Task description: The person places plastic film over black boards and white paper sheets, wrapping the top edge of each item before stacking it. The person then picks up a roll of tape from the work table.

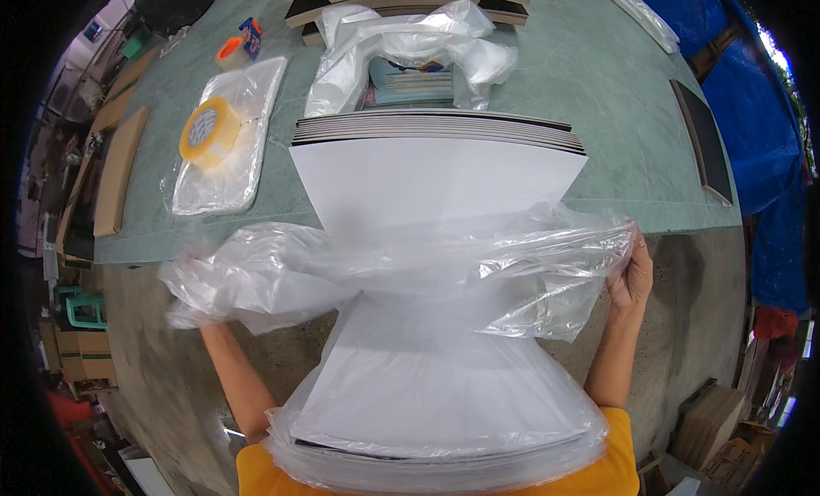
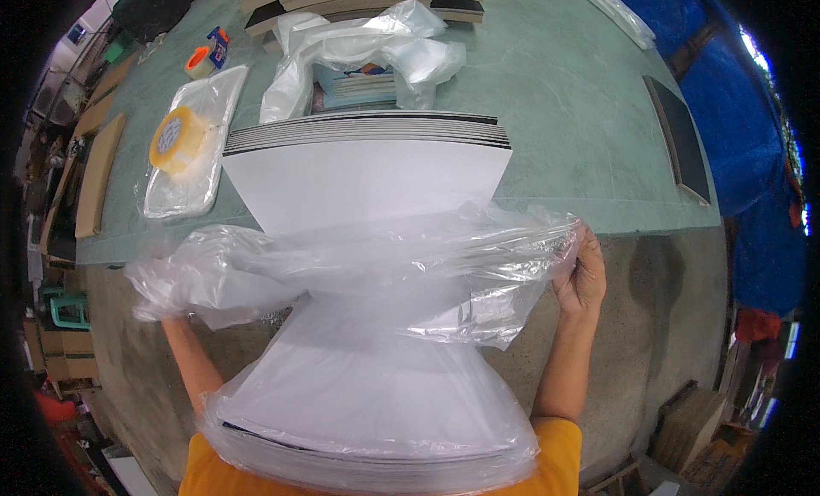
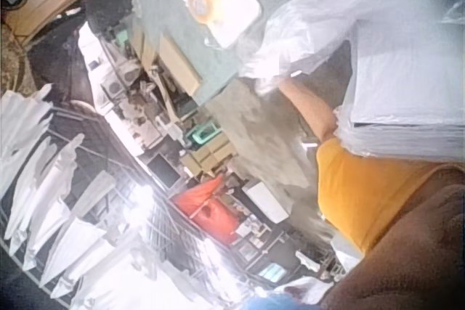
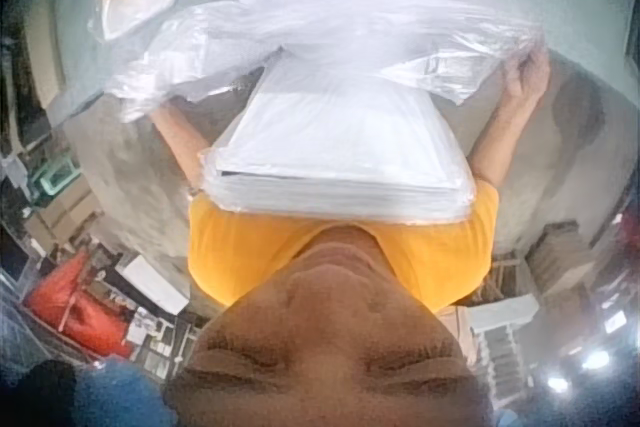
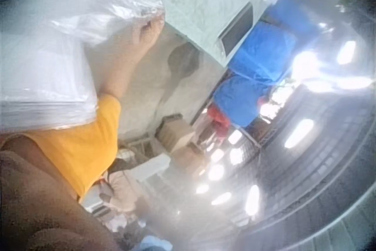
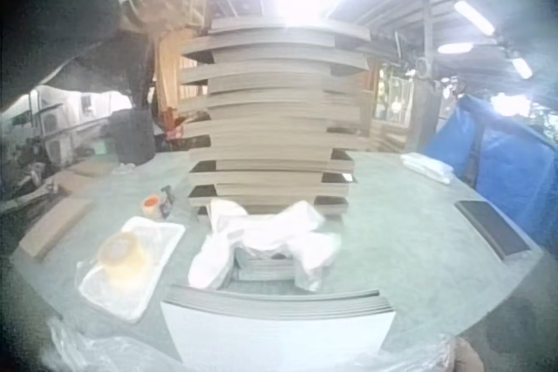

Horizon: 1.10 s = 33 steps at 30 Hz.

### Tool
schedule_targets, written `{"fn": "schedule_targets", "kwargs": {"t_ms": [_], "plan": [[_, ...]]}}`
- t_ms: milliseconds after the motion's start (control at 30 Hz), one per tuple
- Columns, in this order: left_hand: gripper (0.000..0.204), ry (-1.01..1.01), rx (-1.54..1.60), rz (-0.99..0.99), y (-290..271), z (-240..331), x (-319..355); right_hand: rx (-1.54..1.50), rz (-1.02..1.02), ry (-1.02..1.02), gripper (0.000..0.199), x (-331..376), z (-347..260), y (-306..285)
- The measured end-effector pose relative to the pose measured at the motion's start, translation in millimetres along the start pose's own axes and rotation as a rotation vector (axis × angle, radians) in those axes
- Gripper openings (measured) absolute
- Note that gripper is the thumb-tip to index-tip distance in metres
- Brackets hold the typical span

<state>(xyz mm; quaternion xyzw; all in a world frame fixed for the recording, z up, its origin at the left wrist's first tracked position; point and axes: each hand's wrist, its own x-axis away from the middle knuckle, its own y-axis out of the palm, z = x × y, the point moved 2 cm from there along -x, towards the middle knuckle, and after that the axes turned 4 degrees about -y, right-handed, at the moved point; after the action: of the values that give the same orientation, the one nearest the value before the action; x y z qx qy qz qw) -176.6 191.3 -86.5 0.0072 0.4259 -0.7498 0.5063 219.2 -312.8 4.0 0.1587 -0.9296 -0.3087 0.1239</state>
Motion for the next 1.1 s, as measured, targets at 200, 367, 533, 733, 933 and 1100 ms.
{"fn": "schedule_targets", "kwargs": {"t_ms": [200, 367, 533, 733, 933, 1100], "plan": [[0.028, -0.152, 0.919, -0.214, 41.9, 237.9, -31.7, 0.394, -0.505, 0.321, 0.012, 29.5, 24.9, 80.7], [0.017, -0.055, 0.775, -1.122, 97.1, 343.5, 3.2, 0.216, -0.533, 0.353, 0.016, 37.1, 66.3, 127.3], [0.015, -0.072, 0.717, -1.115, 104.0, 338.8, 11.2, -0.040, -0.476, 0.313, 0.033, 30.2, 75.1, 134.2], [0.019, 0.104, 0.592, -0.979, 98.0, 320.4, 7.9, 0.442, -0.668, 0.101, 0.033, 32.3, 73.7, 128.0], [0.020, 0.066, 0.654, -0.939, 107.1, 332.2, 11.3, 0.635, -0.634, 0.217, 0.017, 27.8, 57.6, 132.6], [0.015, 0.033, 0.617, -1.074, 105.1, 336.3, 7.4, 0.606, -0.556, 0.270, 0.014, 29.8, 55.9, 133.0]]}}
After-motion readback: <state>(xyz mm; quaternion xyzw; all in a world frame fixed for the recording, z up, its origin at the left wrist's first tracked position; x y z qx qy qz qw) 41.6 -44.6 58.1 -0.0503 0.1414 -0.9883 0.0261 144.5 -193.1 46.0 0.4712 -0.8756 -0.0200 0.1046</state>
